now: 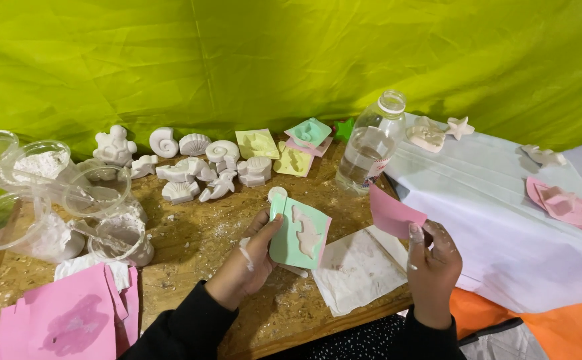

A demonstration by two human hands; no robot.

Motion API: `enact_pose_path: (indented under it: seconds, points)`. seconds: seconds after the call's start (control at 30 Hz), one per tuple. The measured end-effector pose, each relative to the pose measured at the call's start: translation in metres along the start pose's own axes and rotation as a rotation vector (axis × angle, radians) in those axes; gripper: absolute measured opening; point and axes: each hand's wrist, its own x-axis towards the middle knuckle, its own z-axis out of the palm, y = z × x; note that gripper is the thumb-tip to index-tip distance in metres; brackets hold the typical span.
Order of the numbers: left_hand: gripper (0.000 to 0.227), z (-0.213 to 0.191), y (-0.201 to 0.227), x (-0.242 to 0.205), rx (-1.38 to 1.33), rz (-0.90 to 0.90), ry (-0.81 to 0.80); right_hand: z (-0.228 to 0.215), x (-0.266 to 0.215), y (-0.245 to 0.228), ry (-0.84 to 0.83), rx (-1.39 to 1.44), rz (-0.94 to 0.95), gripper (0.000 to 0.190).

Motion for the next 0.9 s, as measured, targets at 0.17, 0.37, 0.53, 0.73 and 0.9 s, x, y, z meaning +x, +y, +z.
enact_pose_path:
  seconds: [0.17,0.37,0.53,0.73,0.9]
  points:
    - [0.032,0.004,0.004,-0.006,-0.018,-0.008,-0.03,0.003,-0.003,0.011,0.121,0.361,0.253,0.018]
    - [0.038,0.02,0.015,-0.017,0.019,-0.029,0.05,-0.018,0.006,0.018,0.299,1.304,0.353,0.014]
    - [0.039,0.019,0.016,-0.016,-0.021,-0.038,0.081,-0.025,0.007,0.013,0.224,1.448,0.345,0.009]
    - [0.037,0.017,0.013,-0.014,-0.034,-0.032,0.113,-0.022,0.009,-0.01,0.165,1.544,0.415,0.011]
    - [0.022,0.006,0.001,-0.004,0.0,-0.006,0.033,0.002,-0.017,0.004,-0.226,1.239,0.577,0.032]
